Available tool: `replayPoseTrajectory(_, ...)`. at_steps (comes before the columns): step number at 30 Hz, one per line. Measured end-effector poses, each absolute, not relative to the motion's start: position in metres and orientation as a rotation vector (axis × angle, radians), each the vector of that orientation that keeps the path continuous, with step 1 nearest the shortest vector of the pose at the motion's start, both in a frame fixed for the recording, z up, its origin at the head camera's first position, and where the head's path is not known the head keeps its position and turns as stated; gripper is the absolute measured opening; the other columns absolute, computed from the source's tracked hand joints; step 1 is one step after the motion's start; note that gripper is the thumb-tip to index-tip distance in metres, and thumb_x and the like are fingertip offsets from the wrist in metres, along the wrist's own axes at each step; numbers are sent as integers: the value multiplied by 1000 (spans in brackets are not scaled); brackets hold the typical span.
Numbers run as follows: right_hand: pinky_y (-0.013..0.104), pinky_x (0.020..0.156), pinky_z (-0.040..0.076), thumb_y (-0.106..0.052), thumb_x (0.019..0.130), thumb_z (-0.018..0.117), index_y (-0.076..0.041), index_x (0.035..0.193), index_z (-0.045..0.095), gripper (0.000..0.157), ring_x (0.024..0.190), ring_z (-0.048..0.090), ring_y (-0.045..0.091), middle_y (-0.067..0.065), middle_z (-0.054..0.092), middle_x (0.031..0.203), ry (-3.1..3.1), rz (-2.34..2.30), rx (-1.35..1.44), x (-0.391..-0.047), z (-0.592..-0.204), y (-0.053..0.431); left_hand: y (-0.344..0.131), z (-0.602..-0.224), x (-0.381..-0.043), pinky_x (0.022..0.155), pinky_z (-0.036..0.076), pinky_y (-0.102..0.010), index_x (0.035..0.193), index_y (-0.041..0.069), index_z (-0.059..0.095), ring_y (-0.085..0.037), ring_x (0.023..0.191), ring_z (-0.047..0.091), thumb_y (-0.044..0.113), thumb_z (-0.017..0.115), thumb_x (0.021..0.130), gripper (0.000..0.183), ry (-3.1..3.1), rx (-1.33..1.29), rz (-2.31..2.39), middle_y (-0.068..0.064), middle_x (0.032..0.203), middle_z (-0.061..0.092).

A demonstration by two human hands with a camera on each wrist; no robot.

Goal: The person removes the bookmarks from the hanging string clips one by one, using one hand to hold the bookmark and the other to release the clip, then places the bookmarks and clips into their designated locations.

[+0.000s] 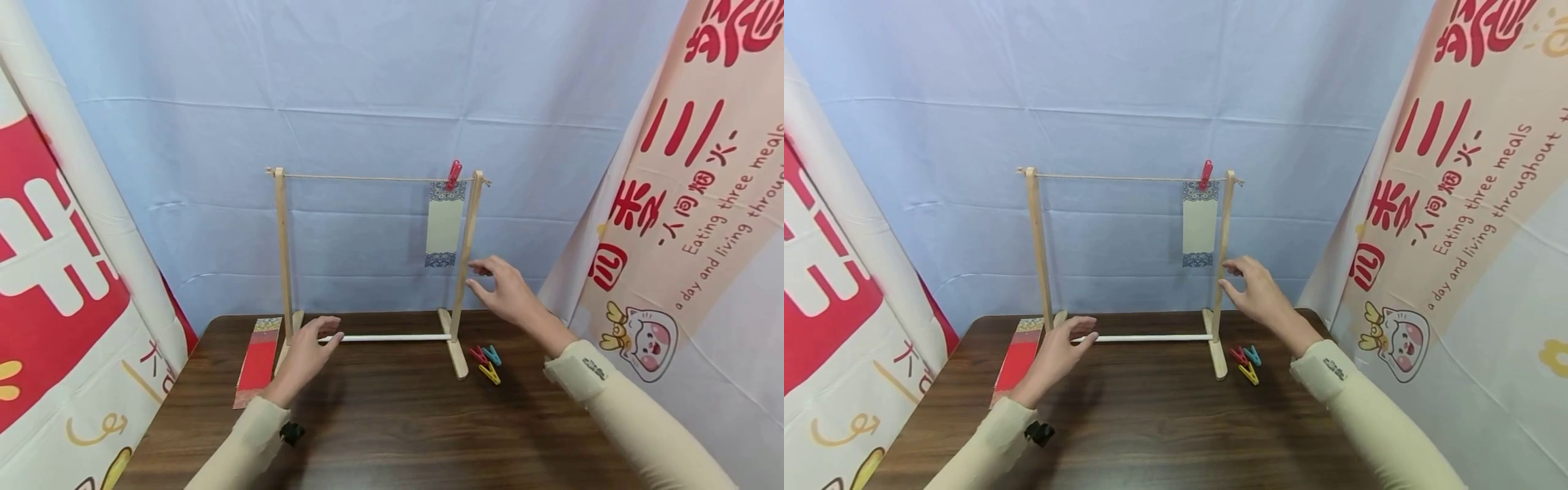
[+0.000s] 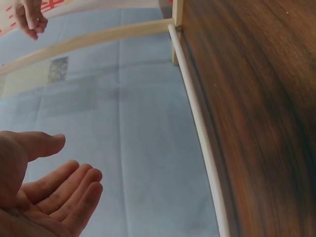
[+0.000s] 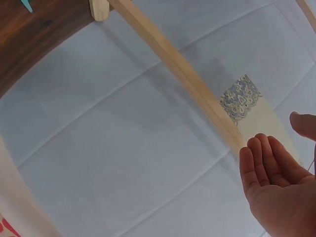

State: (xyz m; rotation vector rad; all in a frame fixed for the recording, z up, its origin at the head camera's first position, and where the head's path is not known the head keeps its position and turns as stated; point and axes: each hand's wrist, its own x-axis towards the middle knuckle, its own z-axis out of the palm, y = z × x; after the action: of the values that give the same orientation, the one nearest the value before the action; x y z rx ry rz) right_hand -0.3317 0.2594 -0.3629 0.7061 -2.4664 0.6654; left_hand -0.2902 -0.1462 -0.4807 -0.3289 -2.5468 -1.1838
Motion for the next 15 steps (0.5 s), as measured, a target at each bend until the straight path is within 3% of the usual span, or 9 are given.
replayPoseTrajectory(15, 58, 95, 56, -6, 99, 77, 7, 128, 69, 33, 106, 67, 41, 20, 70, 111, -2391, 649, 789, -340, -337, 252, -134, -470, -301, 105, 55, -53, 140, 7, 69, -32, 124, 70, 22, 78, 102, 42, -2485, -422, -1252, -13, 136, 72)
